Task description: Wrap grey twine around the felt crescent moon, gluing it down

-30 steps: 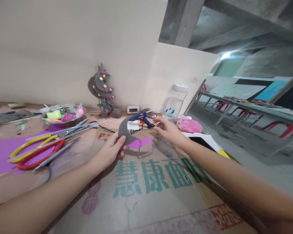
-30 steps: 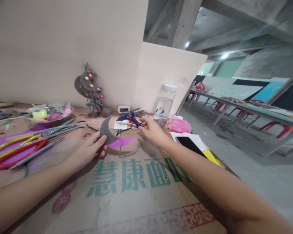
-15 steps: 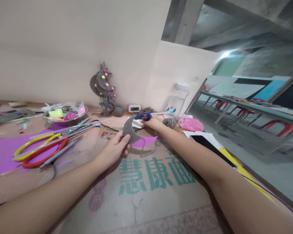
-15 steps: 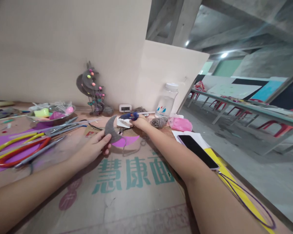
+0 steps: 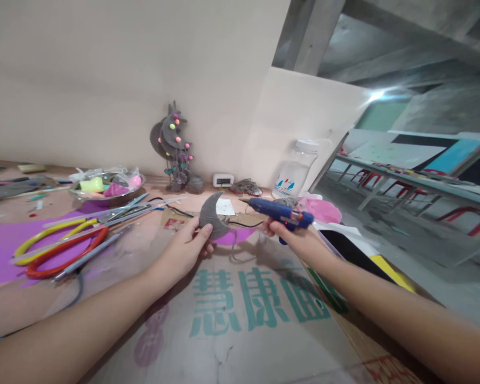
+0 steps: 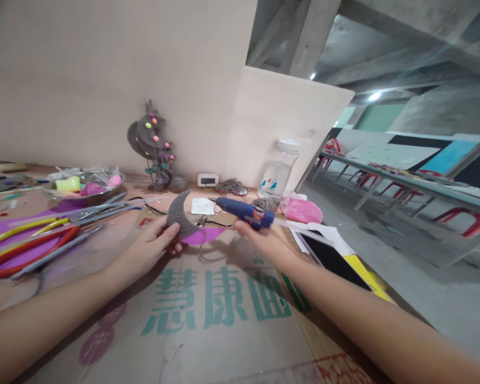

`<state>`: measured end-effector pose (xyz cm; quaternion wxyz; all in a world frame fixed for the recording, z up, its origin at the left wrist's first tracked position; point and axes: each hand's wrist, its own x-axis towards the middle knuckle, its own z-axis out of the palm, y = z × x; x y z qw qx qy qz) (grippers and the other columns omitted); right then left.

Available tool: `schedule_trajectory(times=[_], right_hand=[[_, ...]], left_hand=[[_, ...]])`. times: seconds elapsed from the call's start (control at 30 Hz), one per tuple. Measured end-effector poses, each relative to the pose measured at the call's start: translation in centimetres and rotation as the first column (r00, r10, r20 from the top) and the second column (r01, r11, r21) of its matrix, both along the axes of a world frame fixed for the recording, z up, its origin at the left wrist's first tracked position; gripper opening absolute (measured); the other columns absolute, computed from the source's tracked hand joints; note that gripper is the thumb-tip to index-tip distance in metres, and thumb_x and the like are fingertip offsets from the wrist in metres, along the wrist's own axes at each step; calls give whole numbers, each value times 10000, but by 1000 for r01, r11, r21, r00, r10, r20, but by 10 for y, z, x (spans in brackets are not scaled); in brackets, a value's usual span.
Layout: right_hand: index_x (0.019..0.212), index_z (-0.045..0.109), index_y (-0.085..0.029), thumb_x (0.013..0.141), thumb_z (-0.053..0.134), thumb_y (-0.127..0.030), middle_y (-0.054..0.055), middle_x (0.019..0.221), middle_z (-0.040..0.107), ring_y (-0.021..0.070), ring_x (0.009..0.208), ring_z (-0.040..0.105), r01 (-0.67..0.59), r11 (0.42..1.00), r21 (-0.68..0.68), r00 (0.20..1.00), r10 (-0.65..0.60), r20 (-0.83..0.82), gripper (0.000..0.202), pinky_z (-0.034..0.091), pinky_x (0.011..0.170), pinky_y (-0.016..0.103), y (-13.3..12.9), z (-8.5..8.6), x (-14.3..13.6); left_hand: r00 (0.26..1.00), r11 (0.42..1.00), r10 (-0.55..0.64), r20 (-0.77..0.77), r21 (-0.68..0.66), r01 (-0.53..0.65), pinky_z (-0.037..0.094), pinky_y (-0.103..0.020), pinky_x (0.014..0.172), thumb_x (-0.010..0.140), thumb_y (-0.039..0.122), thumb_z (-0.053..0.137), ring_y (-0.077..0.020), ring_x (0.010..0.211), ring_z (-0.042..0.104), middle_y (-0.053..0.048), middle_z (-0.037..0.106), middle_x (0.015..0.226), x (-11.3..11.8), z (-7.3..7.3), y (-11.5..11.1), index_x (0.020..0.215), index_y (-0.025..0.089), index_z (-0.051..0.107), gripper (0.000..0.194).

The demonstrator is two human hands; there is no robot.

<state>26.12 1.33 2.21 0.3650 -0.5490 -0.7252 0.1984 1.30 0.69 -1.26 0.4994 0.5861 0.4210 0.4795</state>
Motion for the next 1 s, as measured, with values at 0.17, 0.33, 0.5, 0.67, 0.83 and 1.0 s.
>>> schedule_trajectory(times=[0.17, 0.33, 0.5, 0.67, 0.83, 1.0], right_hand=[[886, 630, -227, 771, 625, -416, 51, 858, 677, 218, 795, 640, -173, 985, 28, 984, 174, -41, 221, 520, 691, 351, -28, -14, -6], [821, 597, -223, 764, 627, -417, 32, 789, 646, 187, 698, 613, -191, 981, -23, 981, 190, -31, 204, 507, 610, 318, -27, -18, -10], [766, 552, -207, 802, 581, -461, 19, 715, 592, 181, 653, 570, -168, 985, -44, 985, 170, 27, 258, 484, 589, 319, -25, -18, -6], [833, 593, -211, 811, 576, -466, 32, 801, 636, 197, 714, 604, -200, 977, -78, 980, 200, -11, 257, 495, 621, 321, -26, -18, -8], [861, 605, -194, 797, 593, -466, 35, 820, 646, 200, 746, 616, -178, 979, -101, 984, 180, 5, 280, 501, 661, 319, -25, -20, -9], [851, 584, -222, 785, 600, -449, 17, 727, 610, 189, 647, 583, -168, 985, -26, 985, 169, 23, 236, 492, 561, 312, -23, -21, -8]], left_hand=[[998, 999, 25, -49, 22, -24, 397, -221, 517, 851, 386, 492, -113, 515, 488, 46, 513, 555, -2, -1, 2, 902, 177, 523, 218], [993, 999, 35, -109, 28, -32, 336, -210, 482, 886, 350, 439, -98, 488, 432, 60, 461, 534, -2, -1, 2, 828, 191, 483, 174], [994, 999, 8, -110, 37, -4, 341, -217, 495, 890, 341, 431, -101, 502, 432, 58, 449, 534, -2, 1, -1, 800, 193, 463, 176], [998, 1000, -6, -65, 21, 8, 315, -212, 462, 885, 355, 439, -99, 476, 420, 64, 439, 524, -2, 0, -2, 822, 198, 466, 171], [998, 999, 9, -55, 35, -7, 323, -209, 468, 868, 350, 470, -100, 483, 431, 56, 460, 524, -2, 2, 0, 782, 196, 469, 177], [1000, 1000, 4, -26, 29, -3, 331, -211, 462, 856, 373, 488, -108, 475, 449, 54, 479, 518, -3, 0, 0, 814, 196, 493, 182]])
